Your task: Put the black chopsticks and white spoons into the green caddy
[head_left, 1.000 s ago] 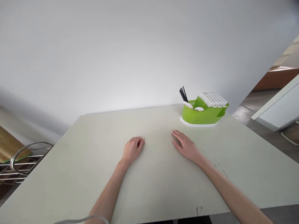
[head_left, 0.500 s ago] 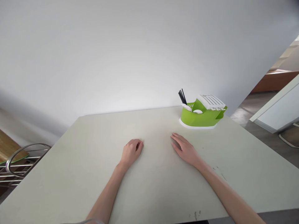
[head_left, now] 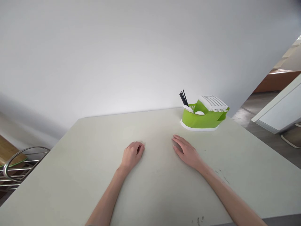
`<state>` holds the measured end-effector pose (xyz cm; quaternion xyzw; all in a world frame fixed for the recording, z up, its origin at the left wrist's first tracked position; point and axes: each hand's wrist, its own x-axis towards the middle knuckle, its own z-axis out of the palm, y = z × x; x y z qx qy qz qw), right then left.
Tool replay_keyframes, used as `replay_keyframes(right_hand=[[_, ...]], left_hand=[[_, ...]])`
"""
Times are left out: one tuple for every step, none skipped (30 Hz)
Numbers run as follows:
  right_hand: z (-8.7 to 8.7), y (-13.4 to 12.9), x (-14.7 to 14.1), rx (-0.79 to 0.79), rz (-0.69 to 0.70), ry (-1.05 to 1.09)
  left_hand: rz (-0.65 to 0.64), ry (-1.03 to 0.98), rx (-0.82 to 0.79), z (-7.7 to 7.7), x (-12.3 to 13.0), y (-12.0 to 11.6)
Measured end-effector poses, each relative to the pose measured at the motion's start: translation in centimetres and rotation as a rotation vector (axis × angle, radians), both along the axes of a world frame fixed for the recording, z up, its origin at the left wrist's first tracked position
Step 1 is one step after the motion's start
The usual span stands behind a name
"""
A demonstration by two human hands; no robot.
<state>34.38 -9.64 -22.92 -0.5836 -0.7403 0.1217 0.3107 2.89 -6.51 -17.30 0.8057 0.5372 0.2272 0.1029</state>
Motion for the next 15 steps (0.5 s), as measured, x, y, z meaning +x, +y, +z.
replay_keyframes(right_hand=[[0.01, -0.02, -0.02, 0.002, -0.002, 0.002], [0.02, -0.04, -0.04, 0.003, -0.004, 0.005], [0.03, -0.06, -0.06, 0.003, -0.006, 0.007], [0.04, -0.07, -0.08, 0.001, -0.008, 0.008], [0.07, -0.08, -0.10, 0.000, -0.010, 0.008], [0.11, -0.09, -0.11, -0.001, -0.011, 0.008], [0.16, -0.10, -0.13, -0.002, -0.011, 0.007], [0.21, -0.11, -0.14, -0.004, -0.011, 0.007], [0.28, -0.13, -0.15, -0.008, -0.011, 0.006], [0.34, -0.15, -0.16, -0.013, -0.010, 0.005], [0.41, -0.16, -0.17, -0.017, -0.009, 0.005], [0.46, -0.18, -0.17, -0.022, -0.008, 0.004], [0.50, -0.19, -0.18, -0.025, -0.006, 0.003], [0.51, -0.19, -0.18, -0.026, -0.005, 0.003], [0.51, -0.19, -0.17, -0.024, -0.004, 0.003]], left_hand=[[-0.001, 0.001, 0.004, -0.01, 0.01, -0.01], [-0.001, 0.002, 0.006, -0.03, 0.00, -0.02], [-0.001, 0.003, 0.009, -0.05, 0.00, -0.03], [0.000, 0.005, 0.010, -0.07, 0.00, -0.03], [0.000, 0.007, 0.011, -0.08, 0.00, -0.03], [-0.001, 0.009, 0.013, -0.07, 0.00, -0.03], [-0.003, 0.010, 0.014, -0.06, 0.01, -0.03], [-0.005, 0.011, 0.015, -0.05, 0.02, -0.03], [-0.007, 0.010, 0.017, -0.03, 0.04, -0.03], [-0.009, 0.008, 0.017, -0.01, 0.05, -0.04], [-0.010, 0.006, 0.017, -0.01, 0.07, -0.04], [-0.010, 0.005, 0.018, -0.01, 0.08, -0.05], [-0.010, 0.006, 0.019, -0.02, 0.08, -0.05], [-0.011, 0.007, 0.020, -0.04, 0.09, -0.06], [-0.011, 0.009, 0.022, -0.05, 0.09, -0.08]])
